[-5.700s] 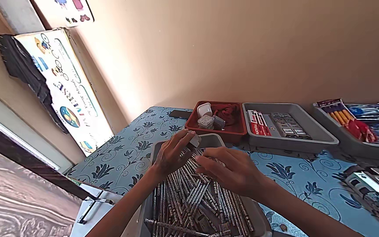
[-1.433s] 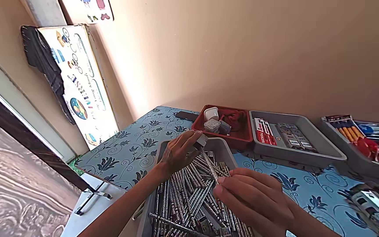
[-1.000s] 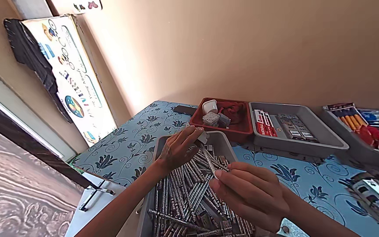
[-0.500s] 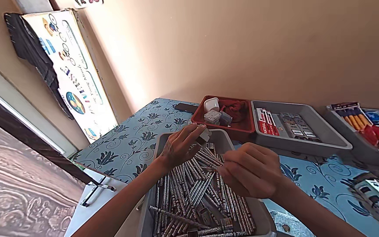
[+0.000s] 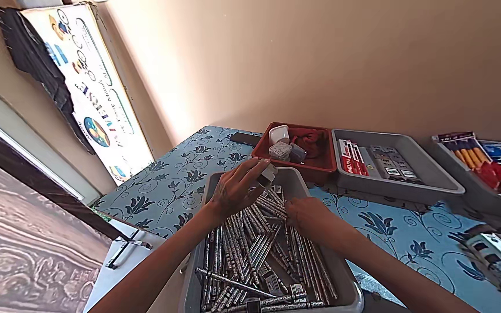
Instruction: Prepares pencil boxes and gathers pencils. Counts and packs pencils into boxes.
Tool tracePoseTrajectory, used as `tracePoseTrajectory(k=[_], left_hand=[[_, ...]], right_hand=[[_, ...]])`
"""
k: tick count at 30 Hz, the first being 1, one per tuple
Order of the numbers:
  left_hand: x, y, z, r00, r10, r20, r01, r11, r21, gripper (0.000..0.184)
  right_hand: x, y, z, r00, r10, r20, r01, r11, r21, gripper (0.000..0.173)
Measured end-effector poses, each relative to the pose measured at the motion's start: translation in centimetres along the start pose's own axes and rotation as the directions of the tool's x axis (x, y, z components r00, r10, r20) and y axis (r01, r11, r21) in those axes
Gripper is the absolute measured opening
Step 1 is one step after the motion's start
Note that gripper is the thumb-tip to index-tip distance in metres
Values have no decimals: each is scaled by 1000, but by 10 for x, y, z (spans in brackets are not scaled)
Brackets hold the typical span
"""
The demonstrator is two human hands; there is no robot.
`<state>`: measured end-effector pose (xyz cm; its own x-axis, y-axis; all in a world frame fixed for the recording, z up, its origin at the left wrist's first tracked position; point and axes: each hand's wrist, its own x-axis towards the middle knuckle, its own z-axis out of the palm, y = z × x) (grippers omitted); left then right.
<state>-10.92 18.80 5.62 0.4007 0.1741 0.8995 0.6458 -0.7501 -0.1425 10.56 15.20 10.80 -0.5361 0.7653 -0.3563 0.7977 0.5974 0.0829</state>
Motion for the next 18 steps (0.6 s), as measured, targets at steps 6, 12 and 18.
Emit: tracePoseTrajectory(k=[6,12,18], left_hand=[[-2,-3,3,999,-18,-31,18,1000,-6,48],[1,2,-1,999,-44,13,44,999,-3,47],[3,4,-4,998,-50,48,50,999,-3,48]], right_hand=[[-7,2,-5,988,-66,-137,73,996,44,23],[0,-3,4,1000,-23,13,23,999,33,29],[1,13,3,990,-111,-86,120,987,107,26]])
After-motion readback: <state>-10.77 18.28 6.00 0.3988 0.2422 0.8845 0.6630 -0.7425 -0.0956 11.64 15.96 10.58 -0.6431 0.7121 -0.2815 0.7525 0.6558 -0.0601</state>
